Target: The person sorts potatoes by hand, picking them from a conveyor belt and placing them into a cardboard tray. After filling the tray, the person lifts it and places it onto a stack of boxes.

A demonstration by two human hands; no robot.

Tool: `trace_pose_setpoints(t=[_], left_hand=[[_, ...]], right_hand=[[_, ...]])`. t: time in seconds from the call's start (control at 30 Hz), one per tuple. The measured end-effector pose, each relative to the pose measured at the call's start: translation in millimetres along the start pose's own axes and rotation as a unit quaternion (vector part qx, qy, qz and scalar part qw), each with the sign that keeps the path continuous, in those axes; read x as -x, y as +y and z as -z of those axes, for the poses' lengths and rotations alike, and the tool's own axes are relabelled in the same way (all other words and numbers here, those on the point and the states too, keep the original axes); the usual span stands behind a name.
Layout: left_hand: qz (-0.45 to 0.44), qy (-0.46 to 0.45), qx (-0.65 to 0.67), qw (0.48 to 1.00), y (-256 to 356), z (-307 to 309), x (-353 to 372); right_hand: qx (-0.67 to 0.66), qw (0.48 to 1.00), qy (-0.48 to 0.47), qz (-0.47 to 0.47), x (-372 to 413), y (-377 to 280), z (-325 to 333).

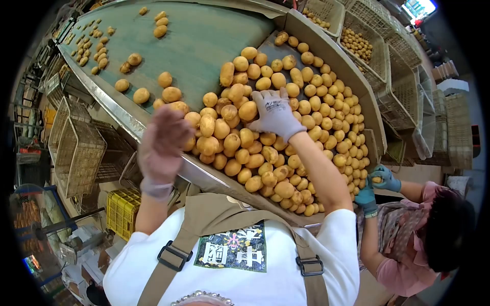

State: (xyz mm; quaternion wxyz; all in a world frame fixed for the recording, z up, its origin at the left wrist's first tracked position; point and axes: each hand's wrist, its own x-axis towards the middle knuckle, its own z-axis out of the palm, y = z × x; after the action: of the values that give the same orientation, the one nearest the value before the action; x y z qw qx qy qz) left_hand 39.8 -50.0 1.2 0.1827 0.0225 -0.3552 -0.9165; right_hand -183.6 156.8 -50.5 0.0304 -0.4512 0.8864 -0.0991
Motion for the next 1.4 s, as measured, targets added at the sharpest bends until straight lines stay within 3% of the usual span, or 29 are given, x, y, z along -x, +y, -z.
trace_pose_setpoints(t=[0.1, 0.13, 0.17, 0.23, 0.3, 0.37, 0.4, 0.5, 0.57, 0.7, 0.83, 0.9, 1.03, 1.1, 1.17, 1.23, 1.27, 1.3, 1.37, 1.4], left_hand=[[0.181, -0.044, 0.147, 0.971, -31.2, -24.2, -14.6], [0.223, -0.068, 0.204, 0.951, -44.0, -19.9, -17.5], [0.266, -0.088, 0.258, 0.925, -56.0, -12.8, -23.0], [0.313, -0.075, 0.301, 0.898, -61.6, -16.3, -16.9], [0.322, -0.055, 0.285, 0.901, -62.6, -16.4, -4.5], [0.331, -0.020, 0.329, 0.884, -60.2, -21.9, 3.8], [0.315, -0.015, 0.336, 0.887, -60.2, -26.0, 3.6], [0.307, 0.002, 0.378, 0.874, -63.9, -26.1, 4.3], [0.338, 0.007, 0.444, 0.830, -65.6, -9.5, 0.2], [0.326, -0.035, 0.428, 0.843, -56.5, -12.7, 0.8], [0.304, -0.037, 0.418, 0.855, -49.9, -20.1, 2.0], [0.287, -0.032, 0.402, 0.869, -42.7, -20.2, 2.0], [0.230, -0.042, 0.390, 0.891, -30.9, -19.2, -1.8], [0.178, -0.044, 0.307, 0.934, -16.0, -12.6, -3.6], [0.087, -0.046, 0.225, 0.969, -2.3, -1.0, -7.5], [-0.042, 0.048, -0.012, 0.998, 10.4, 1.3, -8.5], [-0.089, 0.066, -0.068, 0.991, 15.0, 0.2, -12.6], [-0.097, 0.084, -0.087, 0.988, 16.6, 3.4, -14.6], [-0.090, 0.091, -0.132, 0.983, 14.3, 7.9, -13.9], [-0.082, 0.093, -0.133, 0.983, 11.4, 8.6, -12.8]], right_hand=[[0.017, 0.998, -0.027, -0.059, 0.1, -29.3, 7.2], [0.030, 0.997, 0.046, -0.056, -2.7, -31.8, -15.6], [0.019, 0.996, 0.036, -0.075, -3.3, -22.2, -30.7], [-0.038, 0.988, 0.139, -0.054, 4.3, -14.8, -27.8], [-0.162, 0.963, 0.203, -0.075, 14.1, -5.4, -21.5], [-0.350, 0.884, 0.254, -0.180, 24.3, -11.2, -4.3], [-0.385, 0.879, 0.241, -0.144, 29.9, -21.0, 16.6], [-0.444, 0.895, 0.025, 0.043, 28.8, -43.6, 67.9], [-0.332, 0.942, 0.039, -0.037, 1.6, -40.4, 61.9], [-0.079, 0.993, -0.042, -0.083, -67.2, -36.7, 25.6], [-0.118, 0.981, -0.150, -0.016, -67.4, -14.5, 33.4], [-0.142, 0.967, -0.194, -0.086, -69.9, -7.9, 41.2], [-0.118, 0.986, -0.040, -0.114, -67.4, -0.2, 14.7], [-0.111, 0.986, -0.020, -0.120, -64.1, -1.0, 15.1], [-0.268, 0.955, 0.114, -0.062, -54.0, -3.5, 14.3], [-0.235, 0.945, 0.219, 0.055, -52.0, -39.8, 53.7], [-0.150, 0.934, 0.278, 0.166, -53.2, -53.8, 82.6], [-0.066, 0.902, 0.331, 0.270, -55.5, -69.6, 112.0], [-0.195, 0.837, 0.380, 0.342, -70.7, -95.9, 160.5], [-0.184, 0.808, 0.389, 0.403, -80.3, -98.3, 188.3]])
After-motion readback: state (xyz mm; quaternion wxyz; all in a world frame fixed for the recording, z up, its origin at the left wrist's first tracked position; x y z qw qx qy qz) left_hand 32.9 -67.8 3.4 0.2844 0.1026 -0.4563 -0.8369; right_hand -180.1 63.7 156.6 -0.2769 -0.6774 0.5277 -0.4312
